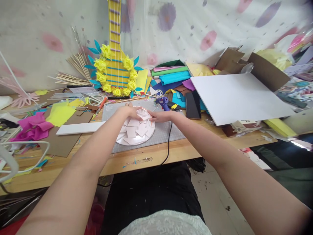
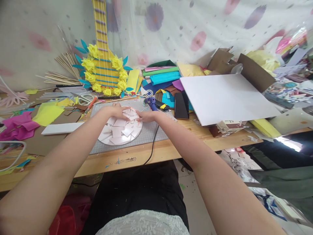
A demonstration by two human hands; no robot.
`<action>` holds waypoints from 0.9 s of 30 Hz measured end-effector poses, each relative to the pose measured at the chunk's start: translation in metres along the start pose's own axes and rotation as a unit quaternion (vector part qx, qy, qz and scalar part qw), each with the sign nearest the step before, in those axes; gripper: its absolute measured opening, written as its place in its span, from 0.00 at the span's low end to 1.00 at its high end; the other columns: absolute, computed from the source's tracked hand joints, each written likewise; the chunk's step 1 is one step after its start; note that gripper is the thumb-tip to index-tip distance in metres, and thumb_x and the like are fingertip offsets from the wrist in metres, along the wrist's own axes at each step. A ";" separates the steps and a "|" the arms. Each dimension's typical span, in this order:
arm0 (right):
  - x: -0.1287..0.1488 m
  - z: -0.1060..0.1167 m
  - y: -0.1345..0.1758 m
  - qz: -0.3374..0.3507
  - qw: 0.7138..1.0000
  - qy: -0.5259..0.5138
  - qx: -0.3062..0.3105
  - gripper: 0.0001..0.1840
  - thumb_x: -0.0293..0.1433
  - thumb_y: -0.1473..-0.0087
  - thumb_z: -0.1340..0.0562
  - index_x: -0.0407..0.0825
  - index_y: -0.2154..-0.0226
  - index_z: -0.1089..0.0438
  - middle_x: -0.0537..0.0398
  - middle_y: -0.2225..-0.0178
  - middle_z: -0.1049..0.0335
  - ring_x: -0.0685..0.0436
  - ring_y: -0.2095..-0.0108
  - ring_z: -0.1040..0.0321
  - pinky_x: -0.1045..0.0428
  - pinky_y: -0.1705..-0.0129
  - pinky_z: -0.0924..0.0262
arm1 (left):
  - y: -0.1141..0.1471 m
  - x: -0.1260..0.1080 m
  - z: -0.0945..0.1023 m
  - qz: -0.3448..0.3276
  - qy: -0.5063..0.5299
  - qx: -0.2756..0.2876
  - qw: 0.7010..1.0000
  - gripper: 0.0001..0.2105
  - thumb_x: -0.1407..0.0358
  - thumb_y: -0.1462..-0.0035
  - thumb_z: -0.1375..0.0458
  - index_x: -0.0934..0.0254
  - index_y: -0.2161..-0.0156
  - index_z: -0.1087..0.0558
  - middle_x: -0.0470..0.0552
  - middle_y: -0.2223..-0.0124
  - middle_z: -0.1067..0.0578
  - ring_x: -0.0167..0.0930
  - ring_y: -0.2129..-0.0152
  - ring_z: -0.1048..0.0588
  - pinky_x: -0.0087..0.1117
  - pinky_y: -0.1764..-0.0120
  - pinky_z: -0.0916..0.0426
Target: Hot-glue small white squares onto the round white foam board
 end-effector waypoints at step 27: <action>0.001 -0.016 -0.003 -0.053 0.997 -0.043 0.040 0.41 0.32 0.39 0.47 0.33 0.33 0.68 0.30 0.34 0.53 0.41 0.36 0.46 0.51 0.41 0.48 | -0.004 -0.037 -0.017 -0.020 0.011 -0.045 0.999 0.61 0.32 0.66 0.43 0.58 0.30 0.61 0.61 0.28 0.65 0.57 0.34 0.62 0.57 0.38 0.58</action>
Point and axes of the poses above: each hand's wrist, its own y-axis away from the middle knuckle, its own z-axis out of the back of the hand, x = y × z, the point moved 9 cm from there along -y, towards the middle knuckle
